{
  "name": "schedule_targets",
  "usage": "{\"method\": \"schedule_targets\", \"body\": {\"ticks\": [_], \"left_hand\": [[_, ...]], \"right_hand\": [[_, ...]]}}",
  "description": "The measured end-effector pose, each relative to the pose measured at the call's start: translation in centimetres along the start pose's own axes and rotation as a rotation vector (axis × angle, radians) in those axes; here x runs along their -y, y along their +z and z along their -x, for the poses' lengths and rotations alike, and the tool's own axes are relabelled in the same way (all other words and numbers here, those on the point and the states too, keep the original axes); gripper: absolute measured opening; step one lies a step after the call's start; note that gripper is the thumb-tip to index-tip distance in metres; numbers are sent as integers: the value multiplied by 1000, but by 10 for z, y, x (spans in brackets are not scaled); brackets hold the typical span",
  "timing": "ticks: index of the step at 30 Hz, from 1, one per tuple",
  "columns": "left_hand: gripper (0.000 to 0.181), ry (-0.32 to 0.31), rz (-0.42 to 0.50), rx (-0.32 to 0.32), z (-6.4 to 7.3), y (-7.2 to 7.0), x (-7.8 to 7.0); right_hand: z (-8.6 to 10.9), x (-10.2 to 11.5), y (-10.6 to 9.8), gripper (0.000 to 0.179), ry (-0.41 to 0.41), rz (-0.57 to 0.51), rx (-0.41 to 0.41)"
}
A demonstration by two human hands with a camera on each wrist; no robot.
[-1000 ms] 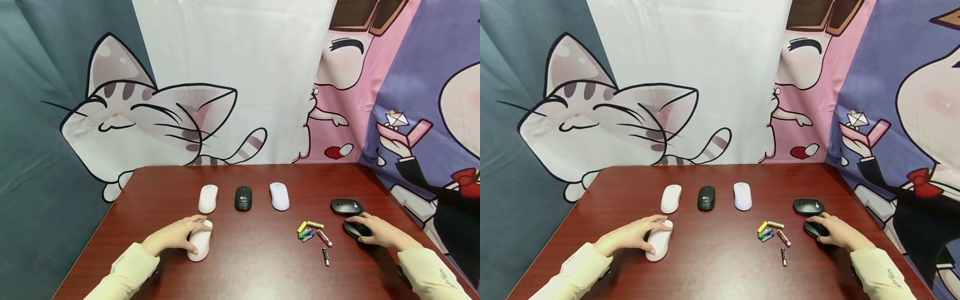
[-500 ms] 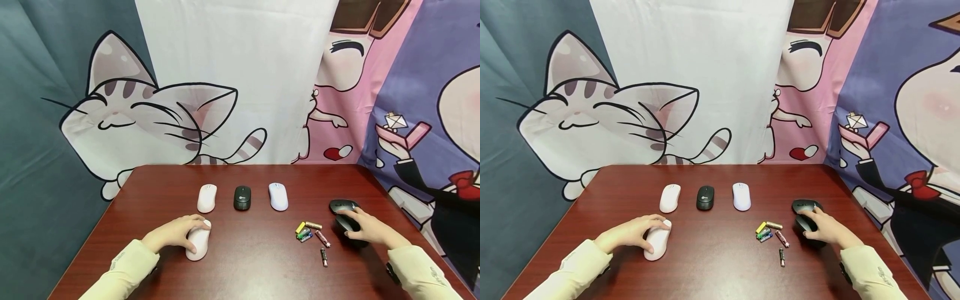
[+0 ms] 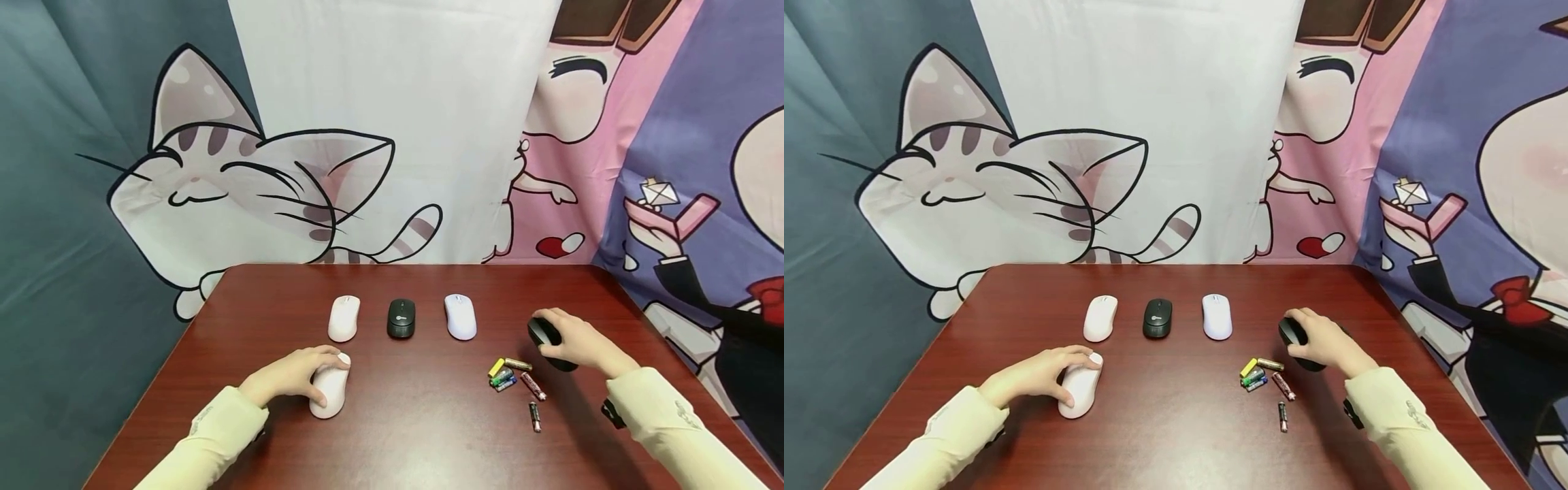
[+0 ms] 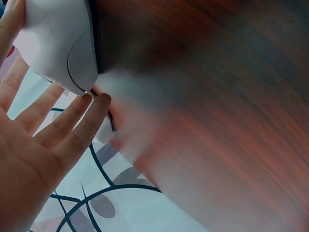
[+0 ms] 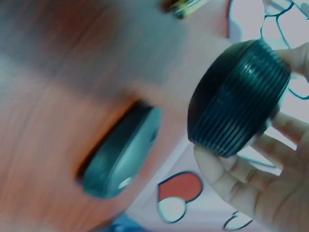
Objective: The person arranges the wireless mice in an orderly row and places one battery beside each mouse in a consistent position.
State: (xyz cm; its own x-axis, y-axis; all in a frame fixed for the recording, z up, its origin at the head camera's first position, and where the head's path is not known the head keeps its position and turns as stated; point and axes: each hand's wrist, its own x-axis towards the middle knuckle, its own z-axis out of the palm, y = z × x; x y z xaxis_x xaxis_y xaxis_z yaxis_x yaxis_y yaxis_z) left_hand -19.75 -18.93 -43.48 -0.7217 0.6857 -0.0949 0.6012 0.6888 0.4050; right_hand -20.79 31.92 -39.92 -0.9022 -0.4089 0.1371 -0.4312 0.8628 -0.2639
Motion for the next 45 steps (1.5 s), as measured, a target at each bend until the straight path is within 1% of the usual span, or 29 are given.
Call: {"method": "schedule_targets", "body": {"ticks": [4, 9, 12, 19, 25, 28, 32, 36, 40, 43, 45], "left_hand": [[62, 1, 3, -1, -2, 0, -1], [62, -8, -4, -6, -1, -3, -1], [61, -5, -12, -5, 0, -3, 0], [61, 2, -19, 1, -1, -4, -1], [62, 8, -19, 3, 1, -6, -1], [62, 3, -13, 6, 1, -4, 1], [62, 7, -9, 2, 1, 0, 2], [62, 22, -4, -8, 1, 0, 2], [62, 20, 19, -13, 2, 0, 1], [62, 11, 22, -7, 2, -1, 1], [62, 11, 6, -4, 2, 0, 1]], "right_hand": [[-14, 16, -2, 51, 26, -47, -10], [-35, 42, 6, 48, 69, -109, 7], [-48, 57, 13, 46, 88, -123, 2], [-72, 88, 23, 46, 177, -127, -17], [-88, 114, 30, 48, 164, -131, -25], [-95, 128, 35, 47, 150, -125, -34], [-103, 146, 43, 47, 121, -91, -46], [-110, 164, 51, 48, 109, -83, -31], [-116, 180, 59, 50, 105, -70, -6], [-118, 191, 65, 51, 95, -35, 25], [-119, 197, 69, 51, 92, -18, 55]]}}
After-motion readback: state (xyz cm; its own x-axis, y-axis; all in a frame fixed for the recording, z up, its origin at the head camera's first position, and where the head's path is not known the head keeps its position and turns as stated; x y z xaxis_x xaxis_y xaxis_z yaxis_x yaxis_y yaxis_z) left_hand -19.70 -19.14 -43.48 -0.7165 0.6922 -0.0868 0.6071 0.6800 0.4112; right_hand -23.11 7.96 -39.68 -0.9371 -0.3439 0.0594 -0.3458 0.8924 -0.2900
